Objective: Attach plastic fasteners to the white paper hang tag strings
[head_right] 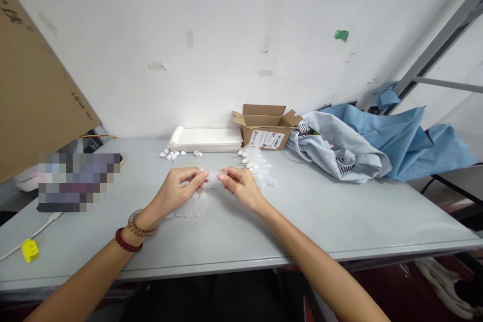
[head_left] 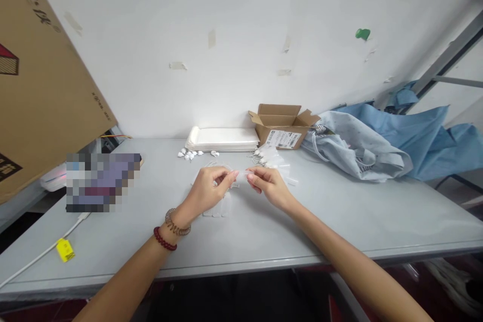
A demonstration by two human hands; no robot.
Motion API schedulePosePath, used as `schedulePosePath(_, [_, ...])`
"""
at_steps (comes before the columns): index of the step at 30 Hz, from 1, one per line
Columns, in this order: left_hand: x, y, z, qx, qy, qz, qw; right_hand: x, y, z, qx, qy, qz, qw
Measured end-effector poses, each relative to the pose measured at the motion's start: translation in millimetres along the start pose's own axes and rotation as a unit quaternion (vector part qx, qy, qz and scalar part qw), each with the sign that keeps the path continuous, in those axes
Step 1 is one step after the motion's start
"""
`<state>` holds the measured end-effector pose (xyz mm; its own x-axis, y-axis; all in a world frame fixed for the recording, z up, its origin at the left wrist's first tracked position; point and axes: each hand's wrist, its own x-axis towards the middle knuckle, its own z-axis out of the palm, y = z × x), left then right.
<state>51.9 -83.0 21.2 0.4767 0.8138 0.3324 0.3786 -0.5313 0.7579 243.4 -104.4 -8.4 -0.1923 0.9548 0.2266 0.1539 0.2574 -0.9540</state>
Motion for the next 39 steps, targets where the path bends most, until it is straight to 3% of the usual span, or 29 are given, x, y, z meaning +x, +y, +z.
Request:
schedulePosePath(8, [5,-9,1.1,0.031,0.012,0.003,0.999,5,8,-1,-0.025,0.018,-0.001,1.0])
schedulePosePath(13, [14,-27,-11.8,0.083,0.082,-0.06,0.991,11,17,-12,-0.063,0.095,-0.018,0.993])
schedulePosePath(16, [20,-49,-24.8,0.221,0.11,-0.108,0.963,17,24,-25,-0.109,0.149,-0.034,0.982])
schedulePosePath(21, [21,-84,-39.0,0.402,0.105,-0.11,0.903,23,33,-44,-0.194,0.209,-0.039,0.958])
schedulePosePath(29, [22,-101,-40.1,0.395,0.032,-0.105,0.912,28,38,-59,-0.291,0.29,-0.049,0.911])
schedulePosePath(39, [26,-116,-42.7,0.397,0.032,-0.093,0.913,36,58,-80,-0.361,0.281,-0.056,0.887])
